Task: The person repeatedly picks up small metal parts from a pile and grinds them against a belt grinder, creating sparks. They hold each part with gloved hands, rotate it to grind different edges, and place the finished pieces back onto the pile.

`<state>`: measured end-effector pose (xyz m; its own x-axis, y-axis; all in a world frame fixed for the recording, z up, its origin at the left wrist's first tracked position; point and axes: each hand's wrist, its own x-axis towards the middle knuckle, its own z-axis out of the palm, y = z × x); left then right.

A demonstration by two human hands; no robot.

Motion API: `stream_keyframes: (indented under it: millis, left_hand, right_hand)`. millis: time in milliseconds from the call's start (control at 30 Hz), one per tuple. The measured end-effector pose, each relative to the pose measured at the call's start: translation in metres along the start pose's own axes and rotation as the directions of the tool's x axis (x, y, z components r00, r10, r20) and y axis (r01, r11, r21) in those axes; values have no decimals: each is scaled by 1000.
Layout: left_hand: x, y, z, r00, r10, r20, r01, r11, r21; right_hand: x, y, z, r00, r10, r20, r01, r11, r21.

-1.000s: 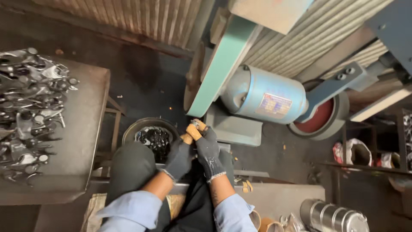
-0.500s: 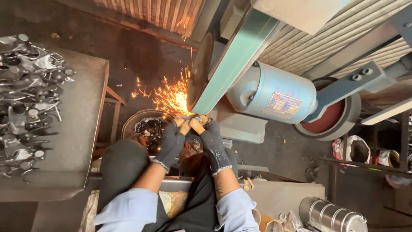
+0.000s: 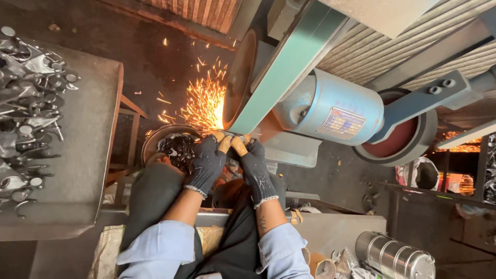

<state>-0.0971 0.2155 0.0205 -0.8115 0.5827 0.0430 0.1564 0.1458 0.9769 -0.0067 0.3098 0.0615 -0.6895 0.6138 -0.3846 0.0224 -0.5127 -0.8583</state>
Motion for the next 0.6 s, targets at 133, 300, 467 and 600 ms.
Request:
stream_keyframes:
  millis: [133,300,467,600]
  left_hand:
    - [-5,-3,3,998,-67,17,60,965,255]
    - [-8,-7,12,998,-60,-1,60,991,-121]
    - [-6,-24,25,995,-103,15,95,961,260]
    - [-7,-28,29,997,-81,17,77,982,175]
  right_hand:
    - [3,2,-4,1000,2,-1,-2,1000,-11]
    - [4,5,-6,1000,10,-24,-10,1000,9]
    - [3,6,-12,1000,-3,-4,3,1000,-13]
    - [3,9,-17,997,11,-80,-15,999,-43]
